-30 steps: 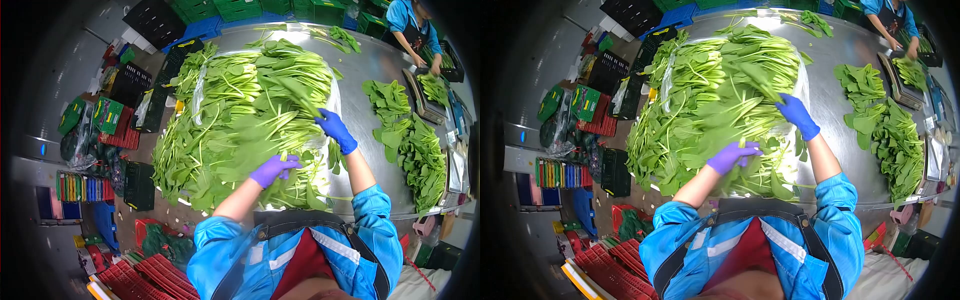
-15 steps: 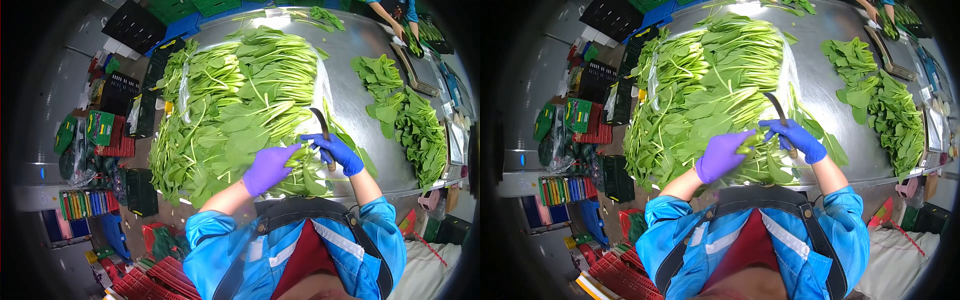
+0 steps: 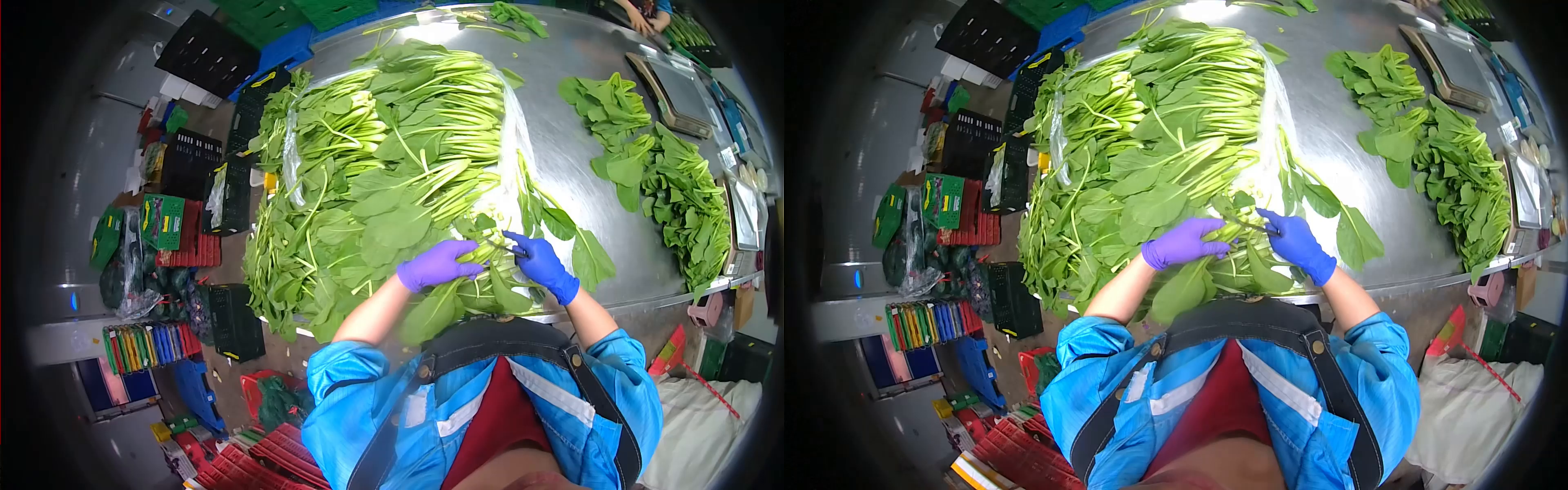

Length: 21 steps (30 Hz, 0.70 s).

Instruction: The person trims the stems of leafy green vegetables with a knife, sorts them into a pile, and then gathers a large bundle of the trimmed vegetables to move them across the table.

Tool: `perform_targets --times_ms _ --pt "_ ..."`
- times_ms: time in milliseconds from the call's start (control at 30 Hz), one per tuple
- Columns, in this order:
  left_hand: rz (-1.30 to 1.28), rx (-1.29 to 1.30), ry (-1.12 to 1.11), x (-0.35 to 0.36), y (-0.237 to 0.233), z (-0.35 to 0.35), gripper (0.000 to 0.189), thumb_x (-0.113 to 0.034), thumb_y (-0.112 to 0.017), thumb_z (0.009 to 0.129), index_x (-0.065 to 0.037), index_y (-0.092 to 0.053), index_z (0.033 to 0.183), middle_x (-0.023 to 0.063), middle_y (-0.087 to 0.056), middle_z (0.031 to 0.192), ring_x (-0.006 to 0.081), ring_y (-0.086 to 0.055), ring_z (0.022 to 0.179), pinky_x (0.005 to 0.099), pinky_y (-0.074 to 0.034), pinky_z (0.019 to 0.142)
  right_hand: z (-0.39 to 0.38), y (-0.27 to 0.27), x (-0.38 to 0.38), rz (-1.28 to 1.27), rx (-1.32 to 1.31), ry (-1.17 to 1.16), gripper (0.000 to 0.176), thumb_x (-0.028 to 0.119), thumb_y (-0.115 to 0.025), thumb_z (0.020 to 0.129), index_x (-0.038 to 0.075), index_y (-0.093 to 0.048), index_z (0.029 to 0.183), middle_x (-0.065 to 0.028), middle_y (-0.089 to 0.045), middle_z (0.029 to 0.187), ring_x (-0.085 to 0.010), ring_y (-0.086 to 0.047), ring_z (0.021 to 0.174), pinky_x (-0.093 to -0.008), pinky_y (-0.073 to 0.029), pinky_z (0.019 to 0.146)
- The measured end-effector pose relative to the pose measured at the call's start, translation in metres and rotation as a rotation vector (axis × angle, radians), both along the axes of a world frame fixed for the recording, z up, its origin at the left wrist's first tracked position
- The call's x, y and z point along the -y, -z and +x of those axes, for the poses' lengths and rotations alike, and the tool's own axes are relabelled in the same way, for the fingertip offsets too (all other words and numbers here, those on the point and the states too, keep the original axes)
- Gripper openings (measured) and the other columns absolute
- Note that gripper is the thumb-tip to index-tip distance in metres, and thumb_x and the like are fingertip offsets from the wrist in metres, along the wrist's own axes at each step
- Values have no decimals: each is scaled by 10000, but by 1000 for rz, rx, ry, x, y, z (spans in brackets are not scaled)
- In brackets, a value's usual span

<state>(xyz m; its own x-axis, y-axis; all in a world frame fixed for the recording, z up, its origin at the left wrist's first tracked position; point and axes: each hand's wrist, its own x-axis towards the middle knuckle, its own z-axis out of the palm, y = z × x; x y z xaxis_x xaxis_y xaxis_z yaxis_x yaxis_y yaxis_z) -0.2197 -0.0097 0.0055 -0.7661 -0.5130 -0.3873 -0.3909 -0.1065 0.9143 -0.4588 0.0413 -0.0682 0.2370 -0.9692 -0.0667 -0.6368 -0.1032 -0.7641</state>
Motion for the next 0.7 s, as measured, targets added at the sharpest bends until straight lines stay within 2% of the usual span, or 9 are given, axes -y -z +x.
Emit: perform_targets --times_ms 100,167,233,267,300,367,400,600,700 --pt "-47 79 46 -4 -3 1 296 -207 -625 866 -25 -584 1096 57 -649 897 137 -586 812 288 -458 778 5 -4 -3 8 29 12 456 39 -543 765 159 -580 1203 -194 -608 679 -358 -598 600 -411 -468 570" --pt "-165 -32 -109 -6 11 4 305 -206 -637 856 -31 -597 1103 67 -647 948 141 -581 872 289 -445 827 -4 17 -1 -41 124 34 406 58 -546 786 145 -594 1180 -196 -617 705 -358 -600 602 -415 -472 577" --pt "-249 -38 -142 -3 11 15 308 -201 -641 851 -31 -601 1105 75 -643 958 135 -573 893 284 -438 843 -17 29 3 94 -74 51 395 74 -551 808 138 -583 1197 -209 -630 770 -379 -604 652 -422 -474 600" --pt "-332 -50 -183 -1 11 18 311 -195 -646 846 -32 -604 1107 82 -639 969 128 -566 914 279 -432 859 -19 32 0 92 -16 46 395 106 -591 822 143 -576 1215 -169 -648 767 -264 -615 602 -353 -467 568" --pt "-327 -49 -191 -2 11 18 311 -195 -646 846 -32 -604 1107 82 -639 969 128 -566 914 279 -432 859 -15 19 1 97 -17 39 395 106 -591 822 143 -576 1215 -169 -648 767 -264 -615 602 -353 -467 568" --pt "-241 -36 -75 -2 10 13 319 -213 -670 823 -27 -616 1076 86 -644 942 126 -569 874 284 -443 814 6 -34 6 213 423 -3 381 161 -646 824 150 -593 1201 -78 -638 717 -99 -542 564 -264 -434 532" --pt "-238 -36 -72 -3 7 8 319 -213 -670 823 -27 -616 1076 86 -644 942 126 -569 874 284 -443 814 16 -60 10 223 479 -13 367 200 -688 806 131 -625 1160 -10 -606 706 -17 -448 562 -206 -387 506" --pt "-187 141 -188 3 6 0 372 -313 -730 758 -32 -650 989 99 -662 861 177 -591 734 320 -455 685 32 -50 16 474 517 144 269 238 -704 797 58 -669 994 15 -575 632 -35 -451 481 -213 -378 440" --pt "-434 316 -162 3 19 7 382 -328 -736 743 -37 -659 978 112 -667 868 224 -612 736 320 -469 701 24 -5 18 485 496 209 244 245 -710 783 25 -658 875 10 -573 588 -45 -492 489 -218 -399 446"
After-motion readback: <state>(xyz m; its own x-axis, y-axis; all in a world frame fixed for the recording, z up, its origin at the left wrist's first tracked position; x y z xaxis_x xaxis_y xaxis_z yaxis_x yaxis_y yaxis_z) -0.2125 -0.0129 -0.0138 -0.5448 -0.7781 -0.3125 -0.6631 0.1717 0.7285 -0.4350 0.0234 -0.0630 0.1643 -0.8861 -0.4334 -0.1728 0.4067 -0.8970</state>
